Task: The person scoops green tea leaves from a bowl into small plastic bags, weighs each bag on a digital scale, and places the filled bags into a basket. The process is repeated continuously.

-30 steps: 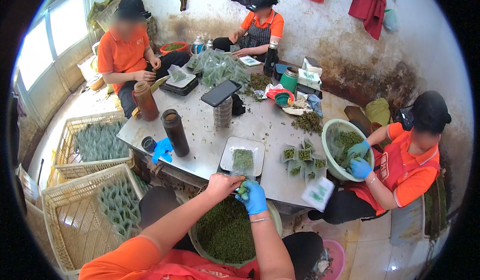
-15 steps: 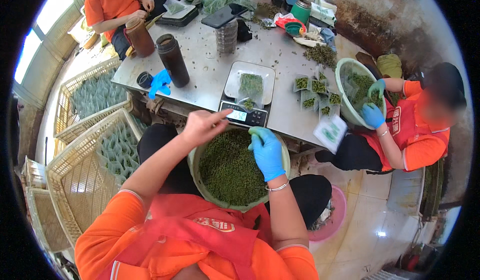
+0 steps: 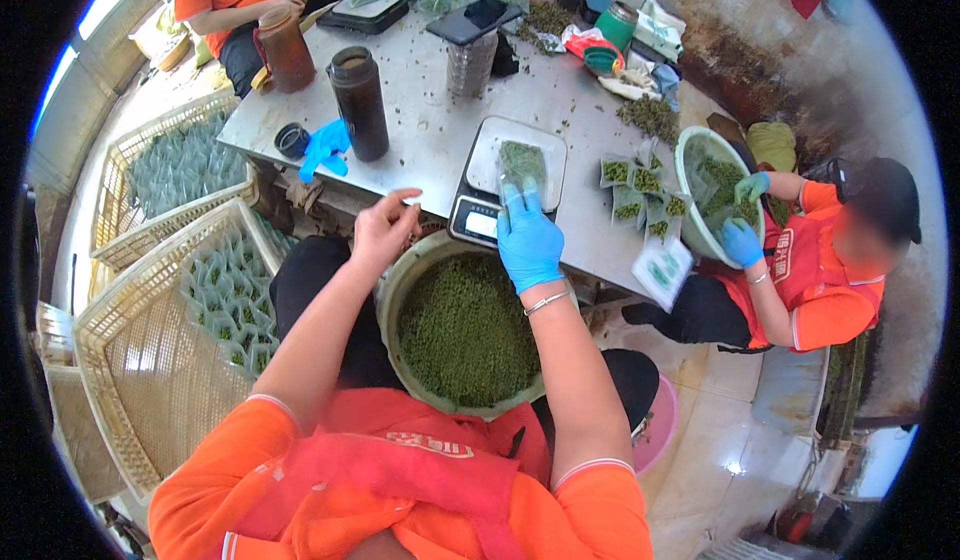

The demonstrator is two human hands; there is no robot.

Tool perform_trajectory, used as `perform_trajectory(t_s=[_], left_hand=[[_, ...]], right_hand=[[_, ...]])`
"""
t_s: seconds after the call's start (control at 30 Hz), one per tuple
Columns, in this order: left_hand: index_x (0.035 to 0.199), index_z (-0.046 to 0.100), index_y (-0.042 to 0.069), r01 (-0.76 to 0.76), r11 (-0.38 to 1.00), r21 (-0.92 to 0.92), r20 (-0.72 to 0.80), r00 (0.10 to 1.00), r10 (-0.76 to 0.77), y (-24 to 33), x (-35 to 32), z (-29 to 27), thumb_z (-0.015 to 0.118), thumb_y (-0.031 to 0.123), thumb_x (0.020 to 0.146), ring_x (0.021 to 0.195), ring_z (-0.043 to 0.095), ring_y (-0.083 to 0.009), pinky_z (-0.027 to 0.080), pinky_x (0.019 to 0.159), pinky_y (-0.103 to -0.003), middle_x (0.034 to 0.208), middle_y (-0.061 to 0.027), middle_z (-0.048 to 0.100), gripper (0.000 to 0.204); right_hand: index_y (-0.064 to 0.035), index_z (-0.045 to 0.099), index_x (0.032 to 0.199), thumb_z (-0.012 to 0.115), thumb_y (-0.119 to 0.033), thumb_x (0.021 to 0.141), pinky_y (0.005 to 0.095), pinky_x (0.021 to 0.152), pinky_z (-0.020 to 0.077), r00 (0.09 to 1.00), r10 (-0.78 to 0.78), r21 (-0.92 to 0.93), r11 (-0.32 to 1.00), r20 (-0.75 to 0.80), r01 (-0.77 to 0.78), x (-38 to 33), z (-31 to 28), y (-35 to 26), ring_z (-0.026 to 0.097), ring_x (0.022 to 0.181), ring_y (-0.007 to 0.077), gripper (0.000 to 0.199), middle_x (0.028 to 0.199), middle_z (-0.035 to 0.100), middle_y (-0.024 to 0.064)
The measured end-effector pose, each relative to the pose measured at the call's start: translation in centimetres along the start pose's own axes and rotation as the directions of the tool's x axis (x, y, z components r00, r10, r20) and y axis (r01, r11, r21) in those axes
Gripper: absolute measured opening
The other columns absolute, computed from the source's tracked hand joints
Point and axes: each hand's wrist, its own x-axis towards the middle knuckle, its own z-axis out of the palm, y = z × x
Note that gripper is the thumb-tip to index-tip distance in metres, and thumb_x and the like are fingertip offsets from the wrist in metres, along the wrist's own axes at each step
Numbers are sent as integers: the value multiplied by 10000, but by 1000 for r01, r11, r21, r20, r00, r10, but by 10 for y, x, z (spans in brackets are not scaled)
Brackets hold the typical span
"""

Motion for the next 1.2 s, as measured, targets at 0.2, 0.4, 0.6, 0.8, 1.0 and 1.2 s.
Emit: perform_trajectory(t_s=[0.2, 0.4, 0.6, 0.8, 1.0, 1.2], left_hand=[[1164, 551, 137, -428, 743, 514, -188, 789, 585, -3, 13, 4, 686, 204, 718, 830, 613, -253, 457, 775, -375, 881, -82, 649, 470], [1167, 530, 147, -24, 912, 410, 34, 999, 11, 1, 2, 0, 658, 167, 664, 756, 606, -306, 483, 649, -395, 778, -118, 617, 519], [1184, 522, 174, -413, 832, 370, -121, 867, 484, -3, 2, 7, 652, 143, 649, 809, 612, -309, 484, 653, -398, 846, -131, 635, 552], [1166, 528, 122, -423, 763, 489, 3, 876, 483, -1, 1, 6, 693, 181, 616, 666, 601, -295, 477, 607, -380, 733, -95, 616, 577], [1194, 522, 119, -477, 739, 476, 11, 843, 537, 3, -1, 7, 640, 142, 669, 699, 609, -297, 478, 620, -381, 783, -115, 616, 539], [1183, 511, 86, -505, 656, 561, 112, 831, 545, 1, -1, 7, 625, 98, 658, 738, 620, -282, 493, 662, -363, 914, -102, 647, 537]], right_hand=[[-165, 625, 1008, 567, -192, 805, 389, 591, 509, 948, -228, 17, 973, 224, 229, 48, -39, -51, 611, 671, 325, 213, 1151, 561, 107], [-56, 586, 840, 537, -114, 760, 409, 510, 476, 875, -451, 159, 890, 179, 426, 27, -36, -94, 606, 609, 289, 111, 906, 580, 126], [-68, 576, 963, 539, -127, 763, 410, 566, 505, 868, -291, 130, 957, 402, 261, 16, -3, -84, 612, 681, 318, 212, 983, 593, 121], [-65, 546, 1011, 515, -111, 775, 414, 556, 503, 896, -249, 122, 968, 368, 219, 10, -23, -91, 618, 663, 304, 243, 1044, 550, 148], [-114, 550, 1011, 523, -94, 777, 419, 565, 501, 843, -239, 161, 970, 482, 182, 11, -19, -87, 609, 694, 310, 236, 1075, 549, 140], [-113, 564, 1042, 510, -107, 790, 413, 595, 512, 848, -178, 152, 981, 499, 117, 2, -19, -87, 613, 703, 326, 258, 1099, 564, 154]])
